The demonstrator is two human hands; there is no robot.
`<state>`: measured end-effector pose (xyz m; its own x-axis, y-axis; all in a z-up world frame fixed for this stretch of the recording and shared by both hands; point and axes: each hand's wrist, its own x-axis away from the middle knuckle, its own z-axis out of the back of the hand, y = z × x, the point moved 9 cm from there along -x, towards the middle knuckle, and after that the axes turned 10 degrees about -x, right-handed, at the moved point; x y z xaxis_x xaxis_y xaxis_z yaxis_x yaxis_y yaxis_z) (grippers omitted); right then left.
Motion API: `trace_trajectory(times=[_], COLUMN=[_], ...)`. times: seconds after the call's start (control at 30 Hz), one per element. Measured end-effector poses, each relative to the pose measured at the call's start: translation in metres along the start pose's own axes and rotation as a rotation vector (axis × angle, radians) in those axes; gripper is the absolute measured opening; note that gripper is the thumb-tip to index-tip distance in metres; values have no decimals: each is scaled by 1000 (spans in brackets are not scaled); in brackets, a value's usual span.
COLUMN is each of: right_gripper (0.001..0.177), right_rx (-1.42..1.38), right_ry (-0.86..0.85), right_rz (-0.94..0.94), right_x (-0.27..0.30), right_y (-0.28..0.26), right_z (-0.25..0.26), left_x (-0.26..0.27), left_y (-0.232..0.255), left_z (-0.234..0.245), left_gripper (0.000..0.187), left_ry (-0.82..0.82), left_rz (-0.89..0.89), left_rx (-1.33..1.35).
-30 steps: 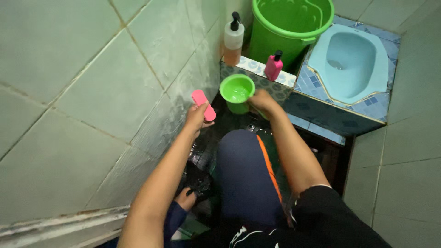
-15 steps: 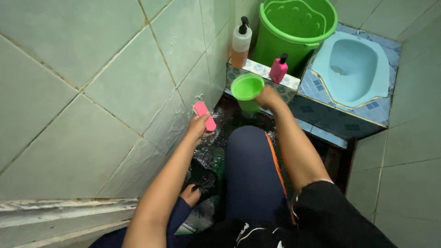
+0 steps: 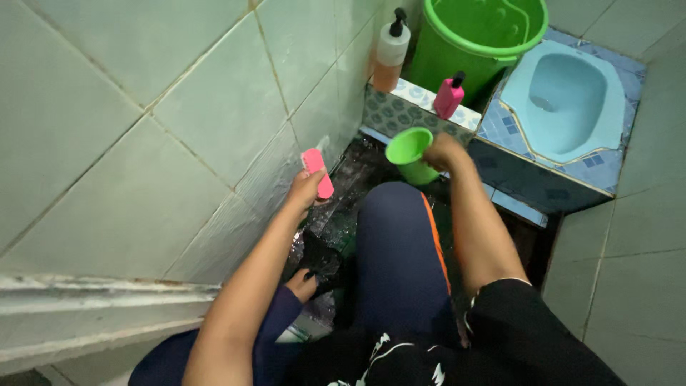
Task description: The person sits on the bathroom floor and scrubs the grout lines between wall tiles using a pink brush. They periodically scoop water from a green bucket with a small green cup and pour it over the scrubbed area to rinse the surface.
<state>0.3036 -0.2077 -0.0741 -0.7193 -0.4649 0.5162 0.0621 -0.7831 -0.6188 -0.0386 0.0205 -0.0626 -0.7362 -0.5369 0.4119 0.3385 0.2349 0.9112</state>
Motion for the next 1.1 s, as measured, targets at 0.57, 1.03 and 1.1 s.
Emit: trace_trajectory(times=[0.57,1.03,1.1], right_gripper=[46,30,35], right_rx=[305,704,641], right_ry=[72,28,28], right_rz=[581,283,417], right_x=[134,106,133], right_y=[-217,-134,-166], right_z=[7,-8,-12], left_x=[21,24,27], left_y=[-19,-96,-92], left_z=[48,78,77], left_gripper=[27,29,29], left_ry=[153,184,183], left_rz=[68,175,146], left_rx=[-14,33,16])
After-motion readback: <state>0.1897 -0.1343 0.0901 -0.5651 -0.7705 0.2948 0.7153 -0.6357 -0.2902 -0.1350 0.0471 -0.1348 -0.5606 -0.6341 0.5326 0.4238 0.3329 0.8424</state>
